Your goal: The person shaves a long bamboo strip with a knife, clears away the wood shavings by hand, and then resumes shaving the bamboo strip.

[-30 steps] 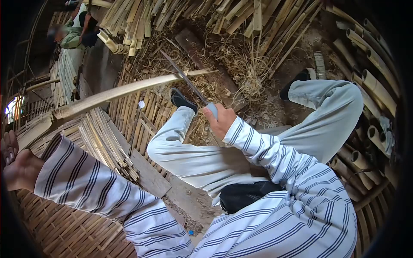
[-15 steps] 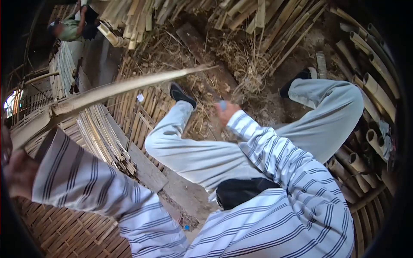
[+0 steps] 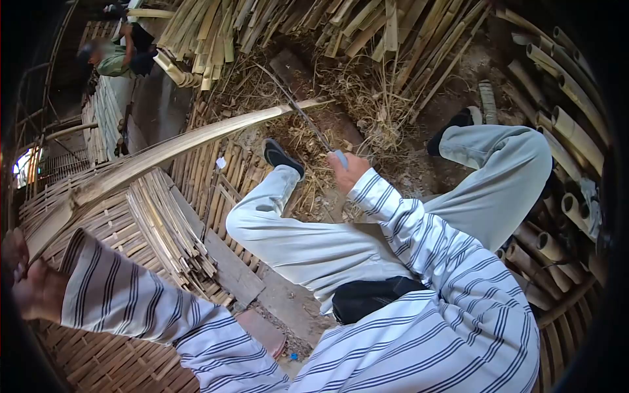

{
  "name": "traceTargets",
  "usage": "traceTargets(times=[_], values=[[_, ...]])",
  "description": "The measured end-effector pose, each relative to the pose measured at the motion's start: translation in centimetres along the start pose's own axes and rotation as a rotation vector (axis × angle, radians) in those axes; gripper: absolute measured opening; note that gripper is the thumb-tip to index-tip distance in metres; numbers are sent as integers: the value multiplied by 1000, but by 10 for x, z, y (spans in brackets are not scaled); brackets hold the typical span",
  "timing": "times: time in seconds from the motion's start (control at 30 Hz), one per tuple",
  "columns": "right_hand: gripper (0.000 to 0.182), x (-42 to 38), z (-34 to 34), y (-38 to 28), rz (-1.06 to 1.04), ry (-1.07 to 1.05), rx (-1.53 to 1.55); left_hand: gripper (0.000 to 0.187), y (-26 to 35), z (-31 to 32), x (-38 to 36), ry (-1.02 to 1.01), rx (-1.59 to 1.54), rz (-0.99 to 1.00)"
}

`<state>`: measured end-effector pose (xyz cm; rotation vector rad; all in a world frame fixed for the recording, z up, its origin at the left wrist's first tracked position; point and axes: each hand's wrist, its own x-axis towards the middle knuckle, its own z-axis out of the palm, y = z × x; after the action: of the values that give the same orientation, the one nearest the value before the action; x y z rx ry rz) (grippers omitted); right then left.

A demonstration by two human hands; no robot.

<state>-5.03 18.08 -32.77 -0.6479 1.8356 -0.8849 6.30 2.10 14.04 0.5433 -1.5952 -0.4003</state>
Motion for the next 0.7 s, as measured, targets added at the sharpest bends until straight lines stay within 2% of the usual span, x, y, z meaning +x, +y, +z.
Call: traceTargets(times=[0.1,0.23,0.3,0.37,0.43,0.5,0.57,0.6,0.67,0.7], values=[[57,2,-10,4,12,62,33,25,20,0,13,115,-141,-23],[61,8,-16,11,33,158,41,24,14,10,4,2,-47,-12],[63,12,-20,12,73,177,46,19,7,42,-19,134,51,-80],[63,16,-23,15,88,205,81,24,2,67,-39,270,146,-150],[62,19,-22,20,86,250,113,24,-38,-13,36,-345,-249,-261],[62,18,-27,15,128,206,112,24,-46,-35,60,-596,-357,-254],[65,17,-31,8,179,131,115,22,-17,4,27,-480,-183,-146],[64,15,-34,4,166,100,117,23,16,70,-31,-48,47,-12],[64,13,-35,1,142,98,108,22,16,78,-12,29,-68,-92],[64,11,-35,0,132,97,103,25,7,58,4,-296,-294,-52]])
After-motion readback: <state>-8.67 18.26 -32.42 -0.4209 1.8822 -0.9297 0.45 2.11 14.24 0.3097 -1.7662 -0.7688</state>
